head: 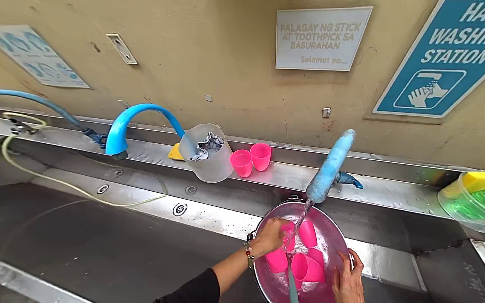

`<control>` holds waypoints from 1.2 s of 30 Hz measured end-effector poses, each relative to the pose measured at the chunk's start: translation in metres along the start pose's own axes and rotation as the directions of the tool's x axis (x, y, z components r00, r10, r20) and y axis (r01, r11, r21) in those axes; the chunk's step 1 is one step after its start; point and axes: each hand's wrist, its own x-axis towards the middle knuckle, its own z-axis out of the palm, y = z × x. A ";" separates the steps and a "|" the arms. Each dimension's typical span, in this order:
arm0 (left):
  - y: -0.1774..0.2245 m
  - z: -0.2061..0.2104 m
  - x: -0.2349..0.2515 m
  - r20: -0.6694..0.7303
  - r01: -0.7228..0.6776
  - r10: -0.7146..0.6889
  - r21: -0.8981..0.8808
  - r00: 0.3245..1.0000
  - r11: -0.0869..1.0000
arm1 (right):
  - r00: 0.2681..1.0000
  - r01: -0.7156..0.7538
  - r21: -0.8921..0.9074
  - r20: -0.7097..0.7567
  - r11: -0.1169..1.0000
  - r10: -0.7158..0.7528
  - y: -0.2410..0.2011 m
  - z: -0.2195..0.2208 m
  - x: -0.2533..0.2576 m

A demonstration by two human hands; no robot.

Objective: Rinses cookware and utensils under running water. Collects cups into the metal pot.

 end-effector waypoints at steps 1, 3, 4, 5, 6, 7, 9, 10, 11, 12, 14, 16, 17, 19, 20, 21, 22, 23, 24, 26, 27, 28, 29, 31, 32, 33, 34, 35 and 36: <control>0.004 -0.022 0.000 -0.105 0.043 -0.037 0.056 0.994 0.998 | 1.000 0.007 -0.003 0.000 1.000 -0.007 0.003 0.000 0.000; 0.017 -0.067 0.003 -0.331 0.136 -0.050 0.241 0.942 0.961 | 1.000 0.017 -0.005 -0.010 1.000 -0.017 0.003 0.000 0.000; 0.025 -0.087 0.006 -0.432 0.162 0.001 0.340 0.902 0.927 | 1.000 0.014 -0.009 -0.015 1.000 -0.014 0.001 0.000 0.000; 0.033 -0.105 0.011 -0.505 0.193 0.057 0.429 0.861 0.882 | 1.000 0.005 -0.011 -0.018 1.000 -0.005 -0.001 0.001 0.001; 0.038 -0.120 0.018 -0.543 0.229 0.092 0.494 0.835 0.839 | 1.000 -0.008 -0.012 -0.020 1.000 0.007 -0.002 0.002 0.001; 0.040 -0.132 0.026 -0.559 0.265 0.103 0.538 0.823 0.800 | 1.000 -0.018 -0.014 -0.025 1.000 0.017 -0.002 0.003 0.002; 0.038 -0.146 0.044 -0.537 0.344 0.007 0.550 0.843 0.761 | 0.999 -0.017 -0.032 -0.047 0.999 0.016 0.000 0.007 0.004; 0.037 -0.148 0.049 -0.503 0.364 -0.061 0.531 0.862 0.765 | 0.999 -0.013 -0.040 -0.047 0.999 0.011 0.001 0.006 0.003; 0.035 -0.147 0.052 -0.480 0.368 -0.097 0.512 0.872 0.776 | 0.999 -0.016 -0.040 -0.034 0.999 0.015 0.002 0.005 0.001; 0.034 -0.147 0.053 -0.473 0.360 -0.109 0.483 0.875 0.798 | 1.000 -0.018 -0.041 -0.024 0.999 0.017 0.003 0.004 0.001; 0.038 -0.143 0.050 -0.473 0.320 -0.097 0.415 0.875 0.852 | 1.000 -0.015 -0.032 -0.019 0.999 0.014 0.004 0.002 0.004; 0.048 -0.133 0.030 -0.473 0.240 -0.027 0.396 0.881 0.886 | 1.000 -0.012 -0.010 -0.011 1.000 0.012 0.004 0.001 0.003; 0.054 -0.123 0.014 -0.470 0.176 0.038 0.402 0.882 0.898 | 1.000 -0.010 0.002 -0.009 1.000 0.010 0.004 0.002 0.003; 0.064 -0.097 -0.020 -0.425 0.060 0.134 0.413 0.895 0.909 | 1.000 -0.020 0.014 -0.012 1.000 0.020 0.003 0.002 0.003; 0.063 -0.082 -0.029 -0.381 0.053 0.108 0.389 0.918 0.920 | 1.000 -0.026 0.014 -0.012 1.000 0.026 0.002 0.002 0.004; 0.059 -0.066 -0.033 -0.311 0.080 0.036 0.352 0.950 0.933 | 0.999 -0.028 0.008 -0.015 1.000 0.028 0.001 0.001 0.004; 0.054 -0.049 -0.035 -0.225 0.123 -0.053 0.310 0.973 0.943 | 0.999 -0.027 0.001 -0.021 1.000 0.027 -0.001 0.000 0.004; 0.048 -0.033 -0.034 -0.137 0.172 -0.140 0.259 0.981 0.951 | 0.999 -0.023 -0.004 -0.025 1.000 0.022 -0.003 -0.001 0.004; 0.041 -0.017 -0.031 -0.064 0.228 -0.220 0.203 0.974 0.952 | 1.000 -0.021 -0.004 -0.023 1.000 0.021 -0.005 -0.001 0.005; 0.021 0.009 -0.025 0.037 0.321 -0.323 0.055 0.946 0.946 | 1.000 -0.028 0.009 -0.010 1.000 0.028 -0.009 0.000 0.006; 0.010 0.019 -0.023 0.072 0.329 -0.327 -0.017 0.942 0.944 | 1.000 -0.030 0.012 -0.005 0.999 0.030 -0.010 0.000 0.006; 0.001 0.023 -0.023 0.101 0.330 -0.322 -0.074 0.941 0.941 | 1.000 -0.027 0.013 -0.005 1.000 0.027 -0.011 0.000 0.007; -0.004 0.023 -0.027 0.093 0.324 -0.315 -0.106 0.945 0.940 | 1.000 -0.021 0.013 -0.013 1.000 0.021 -0.010 0.000 0.007; -0.015 0.018 -0.040 -0.125 0.280 -0.294 -0.119 0.948 0.953 | 0.999 -0.015 0.001 -0.048 1.000 0.015 -0.009 0.002 0.005; -0.025 0.016 -0.045 -0.274 0.275 -0.293 -0.103 0.916 0.956 | 0.997 -0.021 -0.007 -0.079 1.000 0.021 -0.009 0.004 0.003; -0.038 0.015 -0.049 -0.368 0.303 -0.312 -0.085 0.876 0.949 | 0.993 -0.055 -0.018 -0.102 0.998 0.053 -0.010 0.006 0.003; -0.051 0.014 -0.051 -0.351 0.375 -0.379 -0.081 0.856 0.924 | 0.988 -0.130 -0.025 -0.091 0.991 0.127 -0.013 0.005 0.003; -0.064 0.016 -0.051 -0.249 0.455 -0.468 -0.114 0.848 0.883 | 0.971 -0.238 -0.030 -0.044 0.971 0.237 -0.018 0.001 0.005; -0.074 0.023 -0.051 -0.135 0.510 -0.535 -0.183 0.834 0.840 | 0.928 -0.367 -0.040 0.048 0.929 0.369 -0.023 -0.005 0.009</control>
